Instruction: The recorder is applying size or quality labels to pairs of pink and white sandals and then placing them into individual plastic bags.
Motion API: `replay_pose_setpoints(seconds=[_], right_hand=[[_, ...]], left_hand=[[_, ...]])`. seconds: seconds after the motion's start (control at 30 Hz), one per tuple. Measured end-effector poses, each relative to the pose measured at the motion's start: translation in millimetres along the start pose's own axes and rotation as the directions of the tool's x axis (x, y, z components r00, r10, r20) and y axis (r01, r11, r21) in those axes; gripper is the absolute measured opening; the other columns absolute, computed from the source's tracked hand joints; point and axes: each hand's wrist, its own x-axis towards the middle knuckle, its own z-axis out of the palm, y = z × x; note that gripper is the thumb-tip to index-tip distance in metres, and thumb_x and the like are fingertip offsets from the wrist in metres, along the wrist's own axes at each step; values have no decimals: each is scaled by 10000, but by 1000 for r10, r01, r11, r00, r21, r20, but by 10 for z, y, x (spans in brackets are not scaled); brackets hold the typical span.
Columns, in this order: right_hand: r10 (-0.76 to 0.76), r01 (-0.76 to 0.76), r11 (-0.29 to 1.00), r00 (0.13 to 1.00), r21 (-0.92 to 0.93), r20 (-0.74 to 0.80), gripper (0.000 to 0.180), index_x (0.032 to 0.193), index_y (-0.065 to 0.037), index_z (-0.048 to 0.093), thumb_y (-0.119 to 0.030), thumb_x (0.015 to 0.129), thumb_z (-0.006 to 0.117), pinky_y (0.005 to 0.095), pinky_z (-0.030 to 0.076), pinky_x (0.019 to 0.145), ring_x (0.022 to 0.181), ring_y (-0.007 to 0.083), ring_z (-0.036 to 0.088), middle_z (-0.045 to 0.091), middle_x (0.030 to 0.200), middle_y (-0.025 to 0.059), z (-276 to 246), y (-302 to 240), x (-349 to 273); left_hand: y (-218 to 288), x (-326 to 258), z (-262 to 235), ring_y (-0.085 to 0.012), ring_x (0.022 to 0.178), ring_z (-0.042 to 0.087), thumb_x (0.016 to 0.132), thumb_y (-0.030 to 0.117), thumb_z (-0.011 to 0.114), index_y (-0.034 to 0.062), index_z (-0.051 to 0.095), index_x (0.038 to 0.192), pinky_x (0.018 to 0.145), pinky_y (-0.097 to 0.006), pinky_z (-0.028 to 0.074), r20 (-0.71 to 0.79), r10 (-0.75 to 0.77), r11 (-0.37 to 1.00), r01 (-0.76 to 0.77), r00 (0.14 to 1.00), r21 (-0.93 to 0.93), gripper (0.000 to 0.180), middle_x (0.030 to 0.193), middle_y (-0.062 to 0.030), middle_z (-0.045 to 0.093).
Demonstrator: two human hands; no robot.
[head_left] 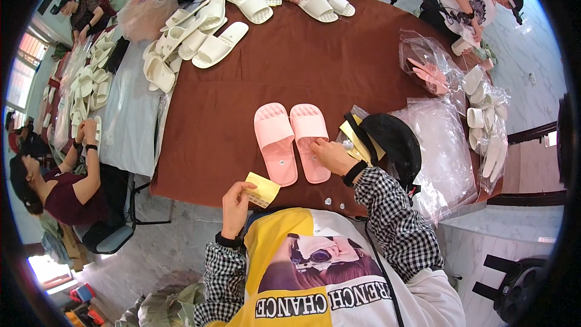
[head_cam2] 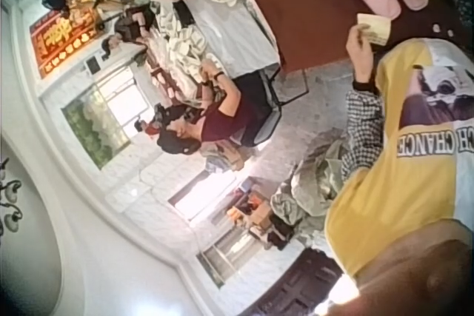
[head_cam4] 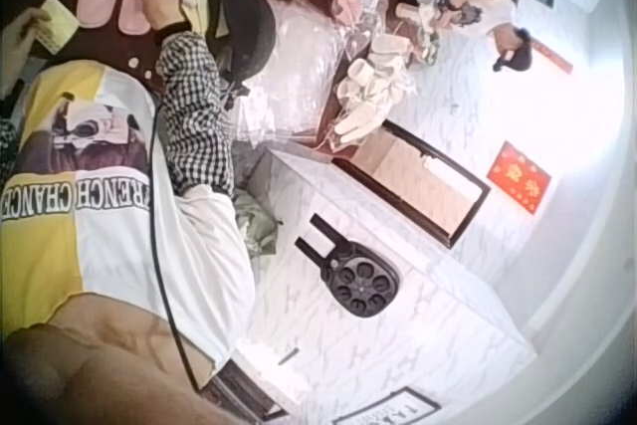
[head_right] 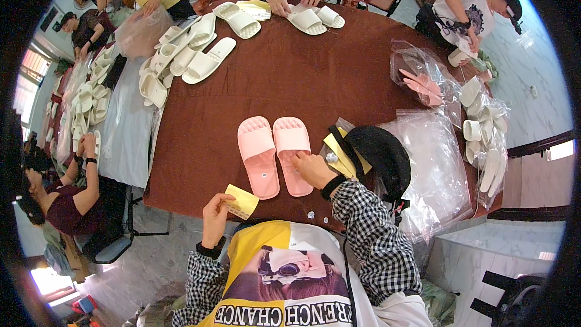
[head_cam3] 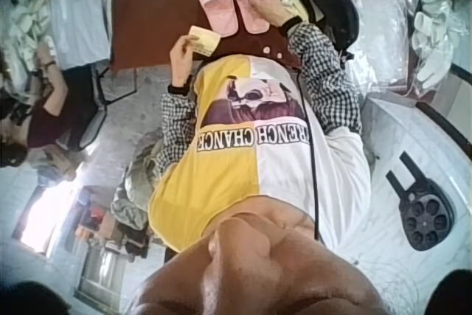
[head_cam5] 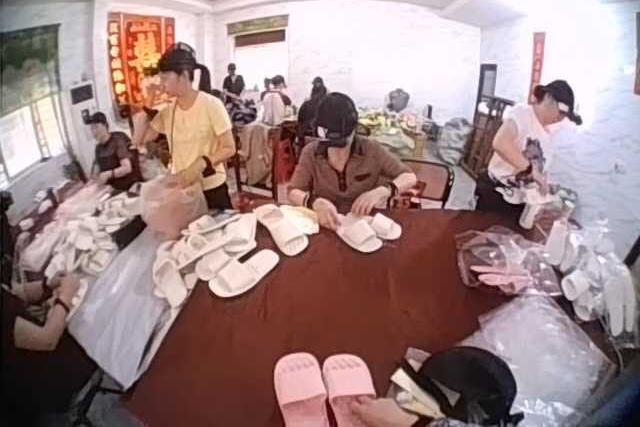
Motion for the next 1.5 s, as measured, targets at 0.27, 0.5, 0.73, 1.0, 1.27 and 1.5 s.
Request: replay_pose_setpoints(seconds=[0.27,0.5,0.73,1.0,1.27,1.5], right_hand=[[-109,98,984,992,-146,-68,284,1156,-51,539,-88,875,552,407,555,562,701,284,675,606,930,119,62,-16,5],[-161,146,976,984,-163,-79,261,1136,-45,528,-94,881,550,413,547,544,717,288,683,611,919,128,49,-21,3],[60,-44,977,996,211,-70,173,1036,-59,512,-130,888,568,504,523,690,830,394,664,641,998,179,106,151,-14],[108,-84,953,992,291,-68,191,1042,-66,498,-174,913,587,515,515,694,816,418,648,614,1023,195,131,95,-66],[10,52,904,990,424,-143,220,1042,-67,497,-205,909,607,507,510,708,811,416,641,590,1044,183,157,206,-123],[164,-119,942,979,313,-122,196,1040,-65,511,-190,912,591,498,511,709,811,406,642,597,1042,164,154,16,-124]], left_hand=[[38,4,5,-58,672,468,896,-69,454,12,648,994,607,-226,382,10,-19,998,18,1000,66,232,806,-10,583],[12,1,42,-64,658,462,897,-63,458,17,650,994,597,-234,382,4,19,999,-19,1000,50,230,789,-17,574],[-54,-9,19,-38,724,472,935,-51,433,26,640,1022,636,-196,379,64,-24,998,19,998,68,238,860,23,578],[-102,8,88,-49,649,443,903,-66,452,24,657,997,578,-224,366,12,-4,1000,4,1000,-23,242,787,2,565],[-42,67,110,-35,646,418,918,-53,455,26,657,1000,573,-211,347,39,4,1000,-4,999,-12,232,780,32,533],[-103,29,68,-41,746,460,937,-44,441,22,639,1038,673,-200,386,-16,-35,993,33,999,-114,232,870,26,558]])
